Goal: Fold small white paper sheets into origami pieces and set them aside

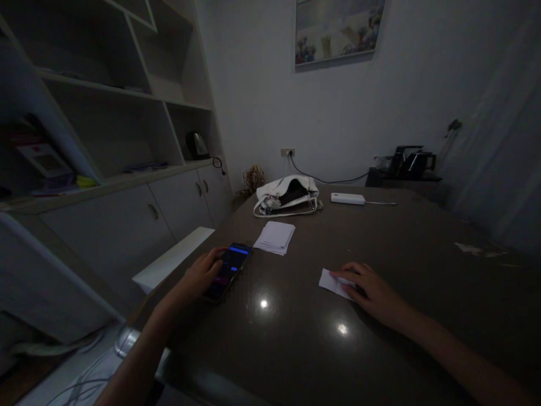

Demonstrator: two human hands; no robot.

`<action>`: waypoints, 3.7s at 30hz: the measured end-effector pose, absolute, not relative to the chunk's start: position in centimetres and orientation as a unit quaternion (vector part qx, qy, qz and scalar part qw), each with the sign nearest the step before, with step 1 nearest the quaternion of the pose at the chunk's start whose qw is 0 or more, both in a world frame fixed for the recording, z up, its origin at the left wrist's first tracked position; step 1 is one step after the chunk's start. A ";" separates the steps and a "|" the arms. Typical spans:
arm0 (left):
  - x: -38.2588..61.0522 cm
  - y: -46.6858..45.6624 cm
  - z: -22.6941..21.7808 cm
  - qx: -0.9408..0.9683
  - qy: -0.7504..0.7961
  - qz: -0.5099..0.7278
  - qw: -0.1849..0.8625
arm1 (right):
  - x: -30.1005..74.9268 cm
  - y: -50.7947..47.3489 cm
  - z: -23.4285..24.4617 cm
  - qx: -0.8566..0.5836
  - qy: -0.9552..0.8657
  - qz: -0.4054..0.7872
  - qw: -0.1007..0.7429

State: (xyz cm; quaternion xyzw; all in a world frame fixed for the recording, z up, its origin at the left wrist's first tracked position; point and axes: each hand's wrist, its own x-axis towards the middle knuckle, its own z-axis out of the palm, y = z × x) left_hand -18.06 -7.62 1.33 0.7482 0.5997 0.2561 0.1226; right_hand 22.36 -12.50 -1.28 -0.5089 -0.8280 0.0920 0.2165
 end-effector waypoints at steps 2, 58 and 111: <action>-18.5 -8.7 0.9 0.766 0.577 0.255 0.120 | 22.4 -12.5 -1.3 -0.512 -0.826 0.097 0.214; -18.7 -11.4 0.1 0.665 0.602 0.424 0.127 | 22.4 -12.5 -1.2 -0.503 -0.830 0.093 0.220; 4.4 -11.8 2.3 0.892 0.426 0.140 0.045 | 22.1 -12.8 -1.0 -0.492 -0.830 0.066 0.253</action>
